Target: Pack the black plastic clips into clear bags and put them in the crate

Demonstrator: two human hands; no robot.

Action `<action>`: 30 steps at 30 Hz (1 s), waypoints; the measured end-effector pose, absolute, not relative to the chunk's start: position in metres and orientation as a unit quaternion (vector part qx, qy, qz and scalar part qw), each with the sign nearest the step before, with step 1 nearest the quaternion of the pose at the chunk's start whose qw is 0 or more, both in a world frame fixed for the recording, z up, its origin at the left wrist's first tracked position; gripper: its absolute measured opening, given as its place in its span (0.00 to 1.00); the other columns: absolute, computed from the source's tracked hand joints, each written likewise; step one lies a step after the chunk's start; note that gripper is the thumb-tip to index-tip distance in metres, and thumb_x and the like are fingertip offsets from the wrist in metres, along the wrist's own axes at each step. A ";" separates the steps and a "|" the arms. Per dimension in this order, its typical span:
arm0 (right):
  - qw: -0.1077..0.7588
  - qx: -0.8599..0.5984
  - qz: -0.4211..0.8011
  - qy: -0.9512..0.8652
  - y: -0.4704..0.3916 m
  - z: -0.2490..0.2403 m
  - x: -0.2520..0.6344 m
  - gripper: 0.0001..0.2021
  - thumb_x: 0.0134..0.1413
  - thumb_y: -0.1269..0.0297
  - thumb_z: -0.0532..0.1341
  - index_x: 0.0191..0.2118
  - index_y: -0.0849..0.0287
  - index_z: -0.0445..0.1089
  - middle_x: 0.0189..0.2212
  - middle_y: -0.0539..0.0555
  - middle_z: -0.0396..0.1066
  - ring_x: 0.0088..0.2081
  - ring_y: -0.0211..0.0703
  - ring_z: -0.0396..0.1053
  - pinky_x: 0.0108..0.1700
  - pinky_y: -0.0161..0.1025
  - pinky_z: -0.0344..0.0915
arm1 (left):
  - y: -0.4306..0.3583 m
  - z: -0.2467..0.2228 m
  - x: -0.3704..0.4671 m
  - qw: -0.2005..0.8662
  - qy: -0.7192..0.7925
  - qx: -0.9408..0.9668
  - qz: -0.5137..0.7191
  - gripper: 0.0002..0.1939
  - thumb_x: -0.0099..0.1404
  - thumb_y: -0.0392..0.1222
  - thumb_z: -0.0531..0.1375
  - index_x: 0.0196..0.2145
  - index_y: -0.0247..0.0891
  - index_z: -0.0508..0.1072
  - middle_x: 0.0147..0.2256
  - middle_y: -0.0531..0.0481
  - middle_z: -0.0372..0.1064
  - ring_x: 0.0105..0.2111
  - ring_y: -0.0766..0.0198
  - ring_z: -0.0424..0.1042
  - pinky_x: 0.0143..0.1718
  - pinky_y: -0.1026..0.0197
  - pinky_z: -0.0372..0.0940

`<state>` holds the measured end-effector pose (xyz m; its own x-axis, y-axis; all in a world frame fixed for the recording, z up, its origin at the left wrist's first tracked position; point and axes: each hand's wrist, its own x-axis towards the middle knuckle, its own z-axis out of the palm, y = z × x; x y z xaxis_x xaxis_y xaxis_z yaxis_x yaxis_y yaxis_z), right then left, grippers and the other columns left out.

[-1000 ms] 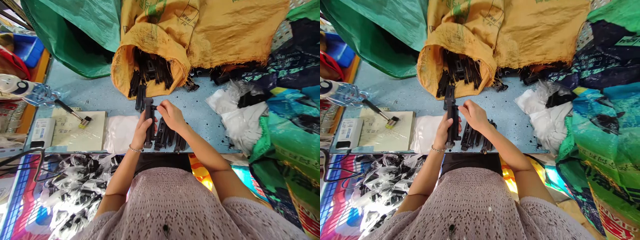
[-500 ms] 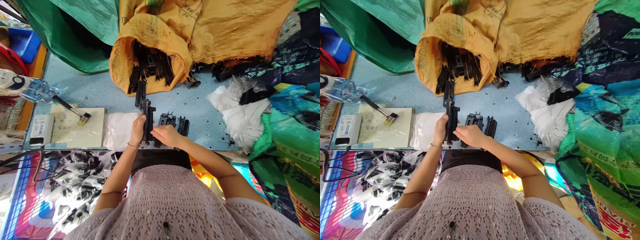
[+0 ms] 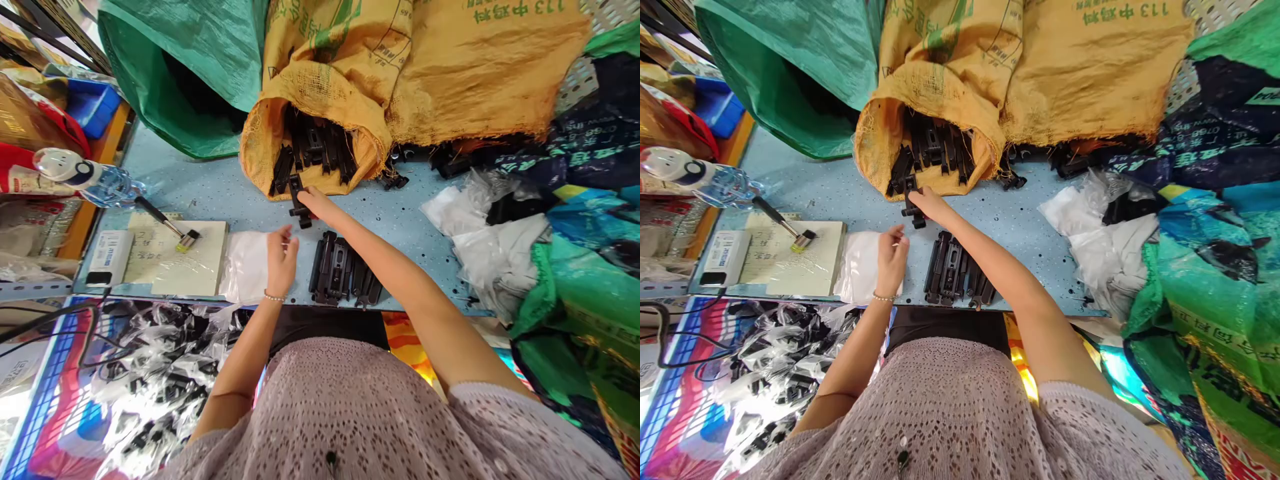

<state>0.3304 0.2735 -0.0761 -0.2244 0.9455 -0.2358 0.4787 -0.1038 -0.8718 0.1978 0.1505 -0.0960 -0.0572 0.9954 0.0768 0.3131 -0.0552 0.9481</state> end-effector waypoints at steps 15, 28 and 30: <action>0.293 -0.562 0.313 -0.708 0.167 -0.017 0.384 0.20 0.69 0.43 0.50 0.36 0.55 0.62 0.31 0.55 0.70 0.37 0.48 0.70 0.36 0.40 0.62 | 0.140 -0.047 0.218 0.567 0.502 0.485 0.437 0.19 0.62 0.48 0.68 0.47 0.42 0.69 0.32 0.54 0.68 0.28 0.65 0.70 0.30 0.62 0.68; 0.142 -0.568 0.252 -0.771 0.068 -0.047 0.401 0.20 0.74 0.56 0.46 0.39 0.58 0.72 0.35 0.59 0.76 0.39 0.50 0.73 0.42 0.47 0.66 | 0.133 -0.070 0.201 0.585 0.564 0.432 0.391 0.30 0.64 0.69 0.60 0.53 0.45 0.67 0.30 0.54 0.68 0.24 0.66 0.71 0.22 0.65 0.65; 0.146 -0.606 0.186 -0.760 0.051 -0.055 0.419 0.18 0.72 0.53 0.51 0.49 0.58 0.73 0.48 0.65 0.75 0.53 0.60 0.71 0.54 0.56 0.65 | 0.128 -0.083 0.197 0.635 0.573 0.411 0.315 0.35 0.63 0.71 0.59 0.57 0.45 0.64 0.27 0.55 0.68 0.20 0.65 0.70 0.18 0.64 0.63</action>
